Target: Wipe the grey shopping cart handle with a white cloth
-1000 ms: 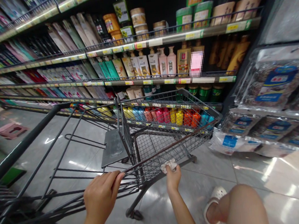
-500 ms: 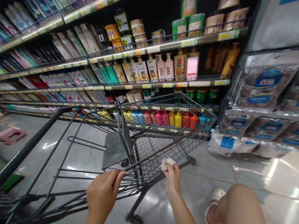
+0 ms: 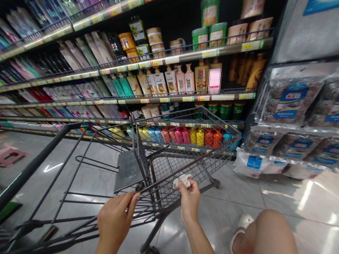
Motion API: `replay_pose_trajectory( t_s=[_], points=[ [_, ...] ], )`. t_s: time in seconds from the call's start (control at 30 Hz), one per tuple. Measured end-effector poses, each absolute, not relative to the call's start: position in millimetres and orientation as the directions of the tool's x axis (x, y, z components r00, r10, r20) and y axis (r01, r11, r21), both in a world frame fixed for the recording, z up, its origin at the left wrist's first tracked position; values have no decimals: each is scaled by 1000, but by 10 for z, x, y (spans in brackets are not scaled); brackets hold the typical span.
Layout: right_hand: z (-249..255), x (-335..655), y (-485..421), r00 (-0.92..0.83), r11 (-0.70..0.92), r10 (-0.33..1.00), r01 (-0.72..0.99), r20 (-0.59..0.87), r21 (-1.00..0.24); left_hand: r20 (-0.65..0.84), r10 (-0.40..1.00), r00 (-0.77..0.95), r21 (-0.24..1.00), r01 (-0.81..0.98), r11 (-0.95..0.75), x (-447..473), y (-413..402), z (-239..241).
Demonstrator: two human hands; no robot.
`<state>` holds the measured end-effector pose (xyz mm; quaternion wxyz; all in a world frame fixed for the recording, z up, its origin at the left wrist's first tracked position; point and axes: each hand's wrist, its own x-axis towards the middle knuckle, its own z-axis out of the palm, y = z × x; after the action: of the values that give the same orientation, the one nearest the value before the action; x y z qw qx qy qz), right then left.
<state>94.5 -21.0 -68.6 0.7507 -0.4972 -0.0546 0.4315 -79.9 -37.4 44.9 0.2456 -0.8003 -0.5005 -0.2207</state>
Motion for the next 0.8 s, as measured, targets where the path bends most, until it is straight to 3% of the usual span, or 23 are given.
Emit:
replay_pose_trajectory(
  t_s=[0.37, 0.47, 0.6, 0.8],
  points=[
    [-509, 896, -230, 707, 147, 681, -386, -190, -911, 556, 718, 419, 14, 859, -512, -611, -330, 523],
    [-470, 896, -262, 725, 162, 678, -309, -122, -937, 553, 699, 453, -4, 840, -542, -405, -305, 447],
    [-363, 852, -333, 741, 241, 665, -91, 96, -966, 487, 752, 444, -127, 888, -442, -148, -286, 347],
    [-355, 851, -309, 657, 300, 594, 354, 464, -886, 446, 794, 414, -149, 909, -390, -62, -270, 312]
  ],
)
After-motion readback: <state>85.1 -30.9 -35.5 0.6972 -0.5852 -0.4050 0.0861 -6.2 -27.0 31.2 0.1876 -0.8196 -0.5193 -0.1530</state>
